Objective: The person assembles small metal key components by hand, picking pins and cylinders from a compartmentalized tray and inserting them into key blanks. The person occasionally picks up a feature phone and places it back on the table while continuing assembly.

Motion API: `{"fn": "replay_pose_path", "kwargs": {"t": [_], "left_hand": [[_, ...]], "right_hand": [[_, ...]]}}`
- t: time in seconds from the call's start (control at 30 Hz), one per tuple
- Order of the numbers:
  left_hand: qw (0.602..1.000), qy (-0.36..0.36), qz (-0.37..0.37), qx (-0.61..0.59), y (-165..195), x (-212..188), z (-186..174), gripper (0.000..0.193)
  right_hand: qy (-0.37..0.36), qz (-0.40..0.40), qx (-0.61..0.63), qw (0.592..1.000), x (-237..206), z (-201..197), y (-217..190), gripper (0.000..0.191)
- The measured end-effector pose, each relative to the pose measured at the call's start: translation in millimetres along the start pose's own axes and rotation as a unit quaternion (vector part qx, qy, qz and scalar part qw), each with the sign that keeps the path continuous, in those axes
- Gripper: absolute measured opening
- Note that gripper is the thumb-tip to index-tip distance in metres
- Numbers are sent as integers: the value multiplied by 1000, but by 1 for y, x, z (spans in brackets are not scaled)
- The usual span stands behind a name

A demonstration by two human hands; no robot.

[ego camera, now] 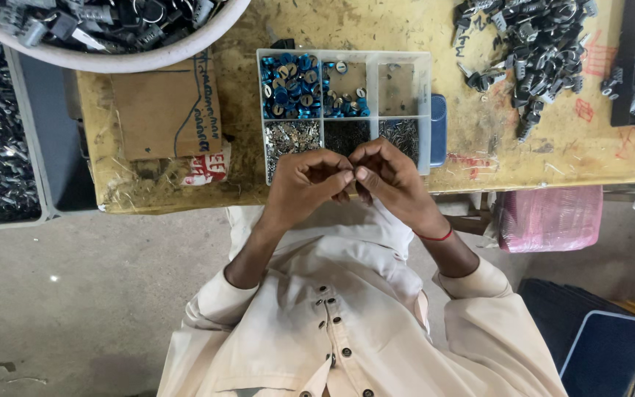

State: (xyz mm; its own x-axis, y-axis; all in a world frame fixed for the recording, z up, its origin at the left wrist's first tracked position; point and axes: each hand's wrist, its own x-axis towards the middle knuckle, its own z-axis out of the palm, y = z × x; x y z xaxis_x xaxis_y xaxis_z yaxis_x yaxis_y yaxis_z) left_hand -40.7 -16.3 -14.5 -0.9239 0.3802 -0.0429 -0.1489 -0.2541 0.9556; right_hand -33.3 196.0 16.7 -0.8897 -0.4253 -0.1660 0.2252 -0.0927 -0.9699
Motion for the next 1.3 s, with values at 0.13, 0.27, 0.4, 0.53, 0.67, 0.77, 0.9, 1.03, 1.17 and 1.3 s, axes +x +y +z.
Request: {"fn": "replay_pose_path", "kwargs": {"t": [0.13, 0.27, 0.4, 0.53, 0.67, 0.77, 0.9, 1.03, 1.17, 1.3], "left_hand": [[1000, -2, 6, -11, -2, 1, 1, 11], [997, 50, 11, -57, -3, 0, 8, 10], [996, 63, 52, 41, -1, -3, 9, 12], [998, 42, 7, -45, -3, 0, 11, 11], [996, 21, 24, -78, -6, 2, 10, 10], [992, 15, 17, -122, -7, 1, 7, 11], [991, 8, 17, -136, -7, 3, 6, 12], [991, 6, 25, -130, -8, 3, 9, 10], [996, 9, 36, -80, -7, 3, 11, 10], [998, -1, 21, -53, 0, 4, 13, 11]], "right_hand": [[23, 54, 134, 989, 2, 5, 3, 17], [57, 25, 55, 997, 4, 9, 1, 16], [84, -68, -147, 983, 4, 11, -1, 14], [120, -251, -443, 852, 1, 11, -2, 17], [90, -176, -349, 916, -2, 2, -8, 10], [69, 11, -56, 996, -4, -6, -12, 4], [76, -81, -231, 967, 2, -10, -14, 7], [105, -152, -434, 882, 6, -7, -21, 20], [45, -84, -160, 983, 2, -10, -27, 20], [41, -100, -240, 965, -3, -17, -17, 19]]}}
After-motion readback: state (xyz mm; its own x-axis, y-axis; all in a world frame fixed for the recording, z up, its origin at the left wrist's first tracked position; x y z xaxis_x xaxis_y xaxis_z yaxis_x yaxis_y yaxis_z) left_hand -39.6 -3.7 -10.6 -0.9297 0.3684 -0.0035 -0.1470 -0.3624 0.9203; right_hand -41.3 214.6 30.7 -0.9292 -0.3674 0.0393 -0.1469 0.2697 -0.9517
